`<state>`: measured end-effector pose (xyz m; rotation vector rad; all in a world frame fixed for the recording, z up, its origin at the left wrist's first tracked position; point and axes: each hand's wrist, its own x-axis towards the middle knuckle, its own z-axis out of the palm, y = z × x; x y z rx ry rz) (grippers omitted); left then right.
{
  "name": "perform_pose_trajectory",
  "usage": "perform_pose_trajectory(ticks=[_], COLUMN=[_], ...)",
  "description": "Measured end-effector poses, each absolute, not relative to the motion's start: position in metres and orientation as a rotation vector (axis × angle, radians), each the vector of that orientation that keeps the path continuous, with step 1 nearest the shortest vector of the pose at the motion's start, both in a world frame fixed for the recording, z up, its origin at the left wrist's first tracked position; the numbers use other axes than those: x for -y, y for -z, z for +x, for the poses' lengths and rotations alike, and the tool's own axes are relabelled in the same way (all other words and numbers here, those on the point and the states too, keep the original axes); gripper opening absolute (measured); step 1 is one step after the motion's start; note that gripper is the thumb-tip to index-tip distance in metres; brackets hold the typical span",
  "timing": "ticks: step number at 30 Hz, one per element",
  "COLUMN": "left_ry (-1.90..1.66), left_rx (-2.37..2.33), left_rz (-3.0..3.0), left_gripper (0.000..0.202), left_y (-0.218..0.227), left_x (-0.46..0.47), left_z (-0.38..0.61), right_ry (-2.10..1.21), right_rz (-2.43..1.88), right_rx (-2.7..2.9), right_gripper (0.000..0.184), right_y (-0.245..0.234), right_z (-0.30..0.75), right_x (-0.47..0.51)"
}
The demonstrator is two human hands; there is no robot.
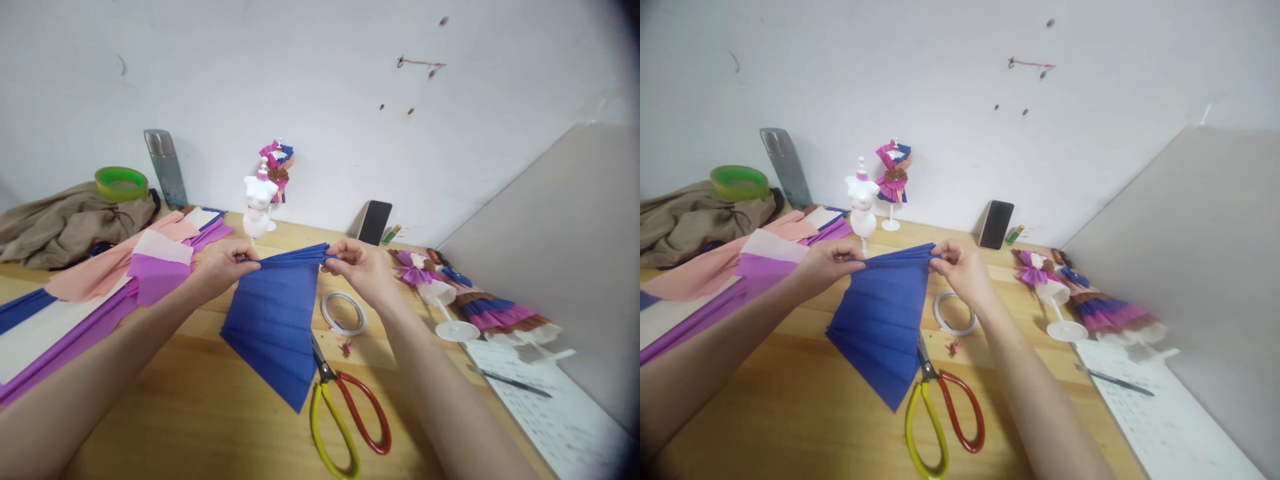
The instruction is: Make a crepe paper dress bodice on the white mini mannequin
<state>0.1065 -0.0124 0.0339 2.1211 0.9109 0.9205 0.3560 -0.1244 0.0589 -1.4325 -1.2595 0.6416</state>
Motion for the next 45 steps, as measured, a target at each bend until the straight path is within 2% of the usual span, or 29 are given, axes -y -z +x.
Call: perform_pose_trajectory(ticks=[6,14,21,26,32,45], left_ry=[-0.915,-0.910,-0.912,-0.895,-0.912,-0.906], left_rx=[-0.876,-0.920,-0.911,-0.927,-0.911,-0.954], left_rz=[2.182,2.204,2.222,2.223,2.237,2.220], left_gripper=[0.013,0.012,0.012,0.013,0.014,0.010], left_y=[-0.036,-0.037,-0.036,-0.037,-0.039,-0.039], left_x=[0.014,0.014,0.014,0.013,0.014,0.013], left_z=[0.107,0.108,0.107,0.107,0.107,0.106], right_ry=[-0.517,-0.457,-0.513,-0.514,-0.580,-0.696], right_rz=[-1.456,-1.460,-1.371,-1.388,-1.402,-1.427], right_rx=[1.299,1.307,1.306,1.324,1.354,1.391], right_gripper=[0.010,0.012,0.023,0.024,0.047,0.018], right_y=[-0.056,-0.053,-0.056,-0.055,-0.054,-0.060], right_z=[0.358,0.362,0.361,0.361,0.364,0.362], right_x=[0.123,0.121,0.124,0.124,0.124,0.125])
